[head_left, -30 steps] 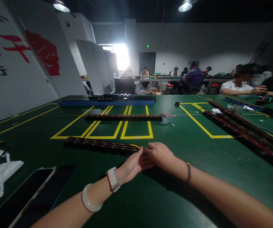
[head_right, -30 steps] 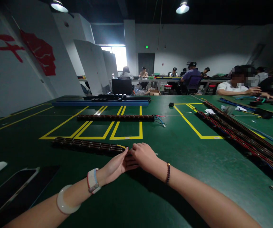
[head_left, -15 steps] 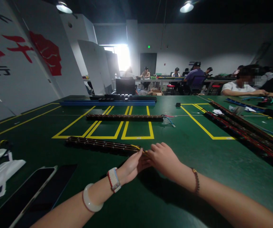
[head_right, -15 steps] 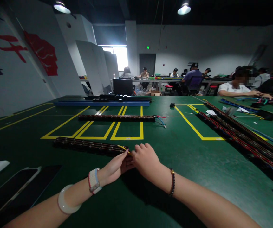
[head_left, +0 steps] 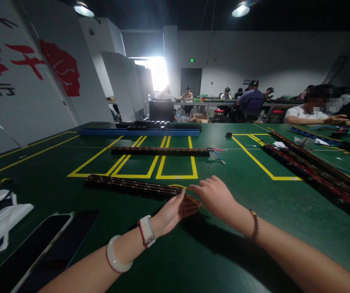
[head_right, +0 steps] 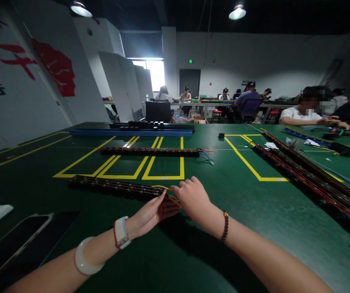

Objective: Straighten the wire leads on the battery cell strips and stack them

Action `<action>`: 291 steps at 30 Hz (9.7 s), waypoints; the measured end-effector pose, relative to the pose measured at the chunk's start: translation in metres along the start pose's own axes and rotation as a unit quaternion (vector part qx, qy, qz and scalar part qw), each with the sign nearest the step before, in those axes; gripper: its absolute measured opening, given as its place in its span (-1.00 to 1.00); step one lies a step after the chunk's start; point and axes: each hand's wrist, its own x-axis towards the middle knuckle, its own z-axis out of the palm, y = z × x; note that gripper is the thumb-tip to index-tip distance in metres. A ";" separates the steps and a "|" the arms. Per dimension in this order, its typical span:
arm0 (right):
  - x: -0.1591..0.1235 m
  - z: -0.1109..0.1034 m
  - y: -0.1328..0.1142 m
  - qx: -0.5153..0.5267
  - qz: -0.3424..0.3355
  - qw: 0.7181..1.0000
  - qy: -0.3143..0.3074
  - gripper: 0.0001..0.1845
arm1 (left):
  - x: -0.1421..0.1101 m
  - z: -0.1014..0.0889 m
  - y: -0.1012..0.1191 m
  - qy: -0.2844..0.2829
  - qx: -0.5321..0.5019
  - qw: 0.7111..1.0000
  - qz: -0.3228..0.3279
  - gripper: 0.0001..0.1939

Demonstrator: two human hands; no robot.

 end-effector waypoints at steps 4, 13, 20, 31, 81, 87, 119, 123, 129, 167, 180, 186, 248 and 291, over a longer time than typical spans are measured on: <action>0.006 0.018 0.019 -0.013 -0.015 0.999 0.033 -0.62 | -0.004 0.004 0.003 0.006 0.018 1.000 -0.005 -0.73; 0.009 0.062 0.031 -0.041 -0.104 0.994 0.006 -0.57 | -0.001 -0.001 0.001 0.008 0.060 0.998 -0.015 -0.69; 0.005 0.069 0.030 -0.027 -0.103 0.994 0.035 -0.61 | -0.007 0.002 0.012 0.045 0.185 0.980 -0.063 -0.66; 0.008 0.071 0.029 0.010 -0.088 0.995 0.034 -0.59 | -0.009 0.005 0.014 0.099 0.559 0.821 -0.058 -0.63; 0.001 0.033 -0.019 -0.016 -0.077 0.997 0.017 -0.75 | -0.002 0.005 -0.007 0.021 -0.049 0.998 -0.018 -0.70; -0.008 0.035 -0.037 -0.109 -0.139 0.982 0.062 -0.73 | 0.004 0.000 -0.011 0.071 -0.068 0.995 -0.001 -0.82; 0.005 0.034 0.014 -0.072 -0.060 0.995 0.020 -0.60 | -0.006 0.011 -0.005 0.020 0.005 1.000 -0.003 -0.76; 0.007 0.051 0.016 -0.079 -0.106 0.991 -0.009 -0.60 | -0.007 0.010 -0.006 0.027 0.017 0.999 -0.006 -0.77; 0.007 0.054 0.019 -0.075 -0.148 0.986 -0.018 -0.61 | -0.007 0.008 -0.006 -0.003 0.049 0.999 -0.020 -0.75; 0.015 0.060 0.028 0.336 0.026 0.941 -0.040 -0.53 | -0.028 0.018 -0.001 0.020 0.625 0.755 0.200 -0.58; 0.012 0.046 0.010 0.289 0.024 0.957 -0.019 -0.79 | -0.011 0.013 -0.011 -0.024 0.168 0.985 -0.021 -0.57; 0.004 0.032 -0.009 0.009 -0.086 0.996 0.021 -0.85 | -0.007 0.014 -0.006 0.022 -0.022 0.999 -0.014 -0.74; 0.006 0.081 0.026 0.098 -0.095 0.988 0.075 -0.61 | -0.010 0.005 0.011 0.084 0.345 0.931 -0.084 -0.72; 0.006 0.029 0.004 0.153 0.010 0.988 -0.028 -0.73 | -0.006 0.007 -0.003 0.003 0.046 0.999 -0.026 -0.66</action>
